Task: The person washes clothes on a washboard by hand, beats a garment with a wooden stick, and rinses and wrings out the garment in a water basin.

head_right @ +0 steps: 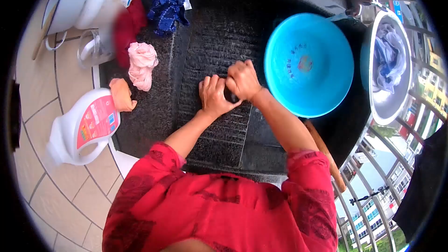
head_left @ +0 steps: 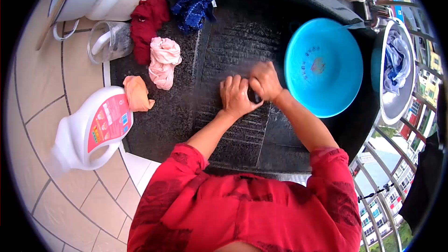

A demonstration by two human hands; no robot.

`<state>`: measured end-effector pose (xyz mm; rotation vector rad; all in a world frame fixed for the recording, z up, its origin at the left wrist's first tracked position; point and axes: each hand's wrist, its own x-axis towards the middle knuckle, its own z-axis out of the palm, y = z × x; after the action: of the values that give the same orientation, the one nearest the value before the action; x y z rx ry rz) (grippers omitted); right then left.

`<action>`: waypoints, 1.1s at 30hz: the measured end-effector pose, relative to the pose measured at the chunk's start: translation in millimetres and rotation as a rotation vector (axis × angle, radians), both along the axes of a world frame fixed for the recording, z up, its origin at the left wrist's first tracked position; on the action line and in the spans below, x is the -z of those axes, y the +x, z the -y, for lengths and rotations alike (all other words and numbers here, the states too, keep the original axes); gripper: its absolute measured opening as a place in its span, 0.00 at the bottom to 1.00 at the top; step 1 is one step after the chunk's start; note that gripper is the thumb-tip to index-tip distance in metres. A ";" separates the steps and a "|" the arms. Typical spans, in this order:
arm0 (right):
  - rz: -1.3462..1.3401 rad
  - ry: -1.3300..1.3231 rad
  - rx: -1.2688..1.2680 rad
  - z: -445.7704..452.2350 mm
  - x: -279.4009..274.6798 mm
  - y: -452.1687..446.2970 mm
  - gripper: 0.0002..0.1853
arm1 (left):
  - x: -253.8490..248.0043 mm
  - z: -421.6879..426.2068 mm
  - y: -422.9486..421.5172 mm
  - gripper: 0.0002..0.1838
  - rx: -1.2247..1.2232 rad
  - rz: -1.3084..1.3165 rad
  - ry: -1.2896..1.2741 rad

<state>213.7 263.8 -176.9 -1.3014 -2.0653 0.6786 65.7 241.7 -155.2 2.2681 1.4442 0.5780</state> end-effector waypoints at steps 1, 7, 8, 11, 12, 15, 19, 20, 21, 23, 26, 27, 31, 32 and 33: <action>0.091 0.070 -0.016 -13.8 1.0 1.1 0.11 | 2.9 -5.5 5.4 0.26 -0.053 -0.024 0.030; 0.061 -0.382 0.587 -26.8 2.0 -14.0 0.12 | 6.8 -6.3 14.1 0.27 -0.205 -0.094 0.065; 0.085 -0.384 0.676 -20.2 2.5 -19.9 0.14 | 4.7 -0.1 12.4 0.28 -0.200 -0.101 0.017; 0.248 -0.538 0.763 6.8 -19.6 -26.9 0.21 | -12.8 23.8 -0.2 0.34 -0.093 -0.052 0.040; 0.098 -0.657 0.717 18.6 -17.0 -18.8 0.25 | -21.7 37.6 -10.7 0.40 -0.012 -0.052 0.000; -0.255 -0.300 0.627 84.8 -65.7 -36.4 0.12 | -67.2 76.4 -30.5 0.47 0.010 0.102 -0.178; -0.175 -0.053 0.611 161.5 -93.3 -88.4 0.07 | -51.5 105.5 -55.8 0.38 0.131 -0.021 -0.185; -0.187 -0.064 0.661 165.4 -80.6 -93.9 0.08 | -40.5 100.1 -57.7 0.34 0.219 -0.028 -0.121; -0.198 -0.075 0.714 160.6 -75.1 -96.4 0.09 | -30.9 90.7 -57.7 0.31 0.308 -0.035 -0.057; -0.213 -0.077 0.690 138.9 -58.4 -81.3 0.10 | -11.0 69.6 -52.3 0.26 0.338 0.028 0.042; -0.237 -0.092 0.601 121.1 -38.6 -61.2 0.09 | -5.8 45.6 -42.9 0.34 0.421 0.070 -0.013; -0.270 -0.115 0.532 112.3 -36.8 -56.0 0.09 | -5.8 39.8 -40.7 0.34 0.417 0.074 -0.013; -0.361 -0.342 0.491 92.8 -35.0 -38.0 0.08 | -12.9 27.9 -33.8 0.34 0.429 0.026 -0.130; -0.358 -0.363 0.463 87.7 -30.9 -32.6 0.09 | -14.8 24.2 -31.2 0.33 0.412 0.057 -0.119; -0.369 -0.431 0.424 81.3 -29.4 -26.5 0.10 | -17.4 21.2 -29.1 0.31 0.396 0.087 -0.107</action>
<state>187.2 182.5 -147.6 -1.6365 -1.3327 1.1033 36.7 220.5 -137.9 2.3229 0.9233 0.4555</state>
